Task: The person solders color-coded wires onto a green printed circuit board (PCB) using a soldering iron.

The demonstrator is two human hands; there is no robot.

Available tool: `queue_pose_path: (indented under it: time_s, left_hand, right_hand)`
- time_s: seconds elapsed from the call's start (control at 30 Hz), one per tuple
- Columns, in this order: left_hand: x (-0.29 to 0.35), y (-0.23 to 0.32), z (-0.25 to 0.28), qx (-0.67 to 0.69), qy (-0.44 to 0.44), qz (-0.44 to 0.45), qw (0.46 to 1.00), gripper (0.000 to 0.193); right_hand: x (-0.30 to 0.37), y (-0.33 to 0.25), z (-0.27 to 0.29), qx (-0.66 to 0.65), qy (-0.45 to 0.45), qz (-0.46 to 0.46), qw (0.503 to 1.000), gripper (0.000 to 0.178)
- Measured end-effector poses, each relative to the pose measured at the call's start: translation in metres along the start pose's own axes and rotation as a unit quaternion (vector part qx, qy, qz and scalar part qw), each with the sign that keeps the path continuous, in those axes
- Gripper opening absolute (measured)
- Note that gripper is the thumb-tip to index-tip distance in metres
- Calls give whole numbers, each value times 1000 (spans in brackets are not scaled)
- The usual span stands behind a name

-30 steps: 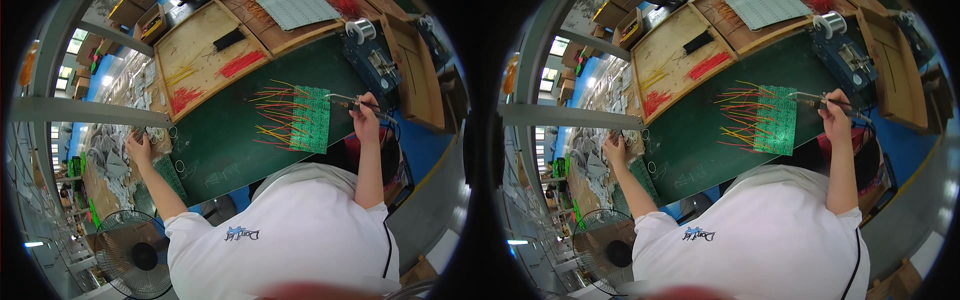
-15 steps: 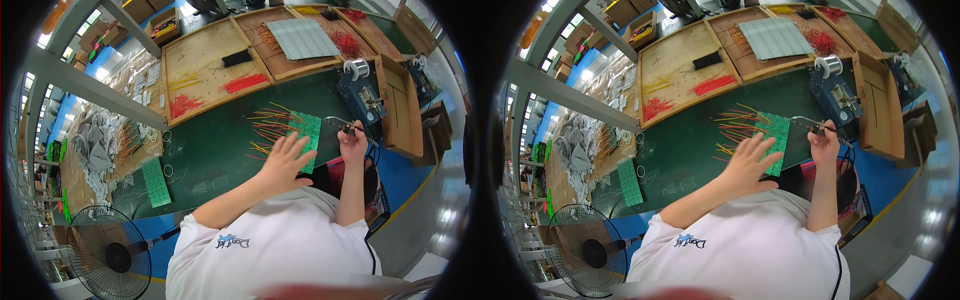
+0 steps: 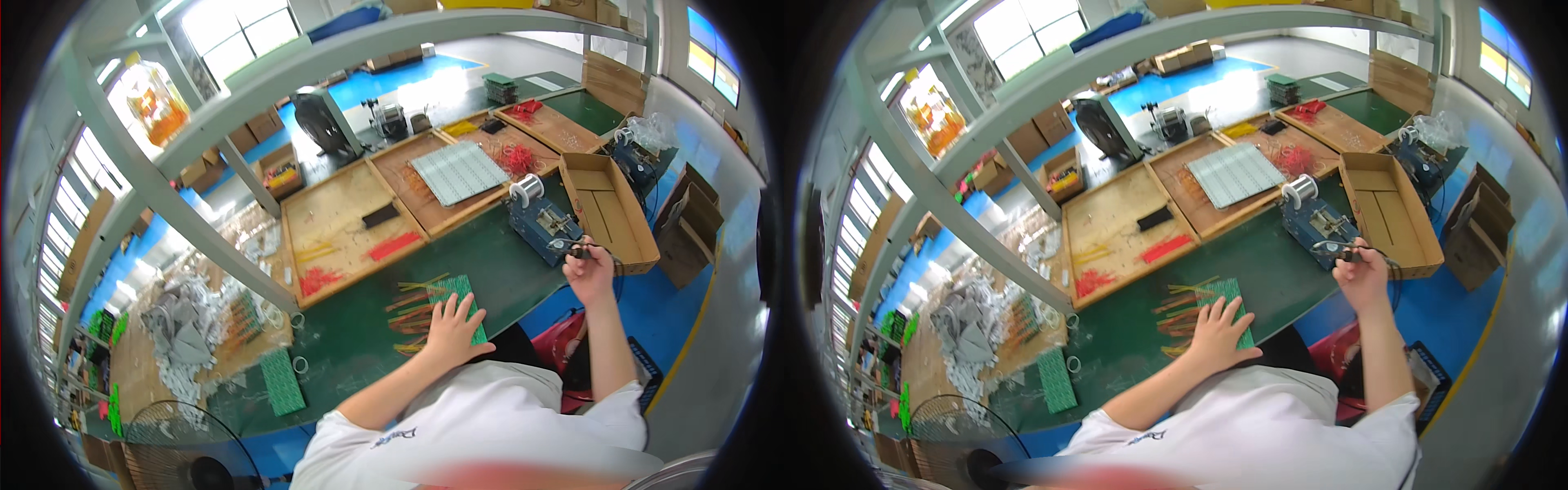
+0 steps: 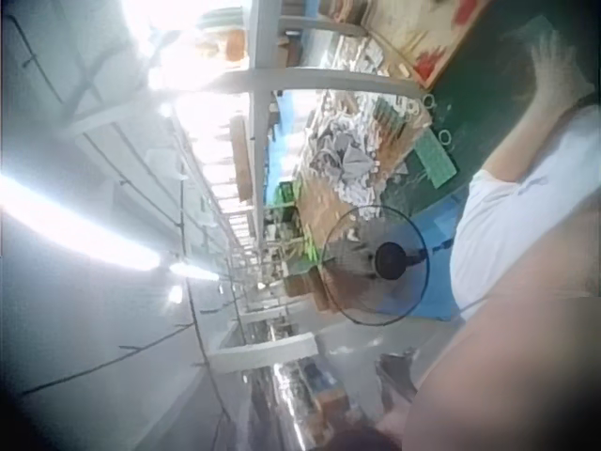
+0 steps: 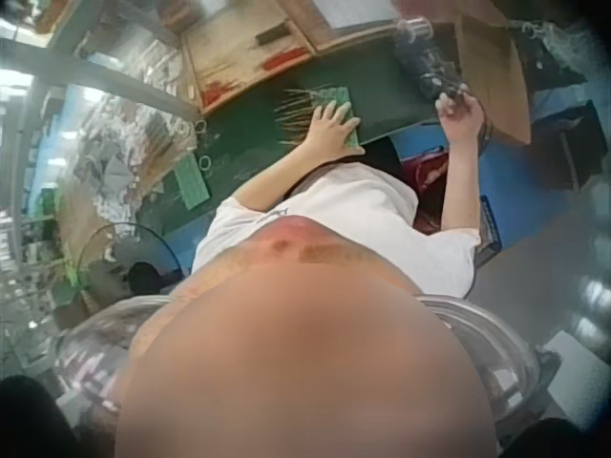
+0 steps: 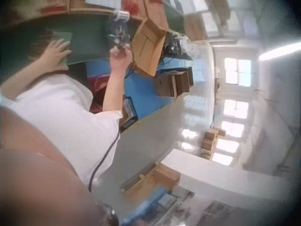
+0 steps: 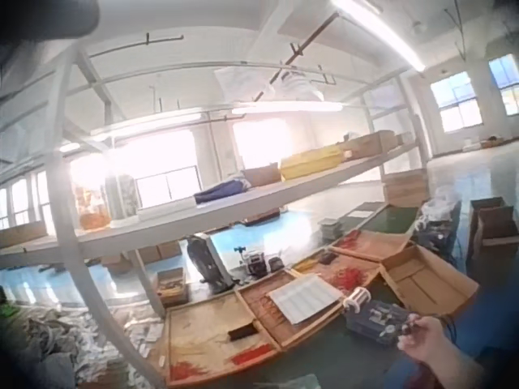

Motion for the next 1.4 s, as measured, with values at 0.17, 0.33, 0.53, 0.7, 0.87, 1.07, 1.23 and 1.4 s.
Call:
queue_pose_path:
  time_s: [0.17, 0.33, 0.53, 0.7, 0.87, 1.07, 1.23, 1.4]
  left_hand:
    - [16, 41, 68, 33, 39, -138, 989, 68]
    - [43, 137, 216, 523, -27, -477, 706, 59]
    - [98, 230, 306, 539, 58, -568, 619, 29]
    - [104, 229, 313, 543, 101, -552, 625, 29]
    - [86, 210, 319, 543, 157, -504, 653, 29]
    - [64, 177, 310, 526, 227, -499, 651, 30]
    - [47, 135, 265, 556, 257, -459, 644, 25]
    - [4, -44, 147, 506, 122, -168, 837, 16]
  right_hand:
    - [11, -49, 37, 123, 103, 45, 986, 7]
    - [-1, -38, 61, 128, 92, -10, 987, 8]
    - [-22, -6, 59, 108, 76, -87, 987, 9]
    - [-31, 6, 64, 43, 34, -70, 996, 6]
    - [-29, -12, 79, 38, -48, -91, 994, 12]
    - [-10, 22, 95, 97, -78, -218, 968, 19]
    - [6, 49, 85, 145, -33, -91, 985, 19]
    - [22, 54, 75, 288, -53, 92, 952, 26]
Point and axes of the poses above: each hand's wrist, its own x-axis away from the middle knuckle, its own z-axis out of the back of the hand, y = z × x, the point moved 9 cm from there along -x, towards the middle knuckle, and after that the axes turned 13 degrees about -x, right-handed, at the moved point
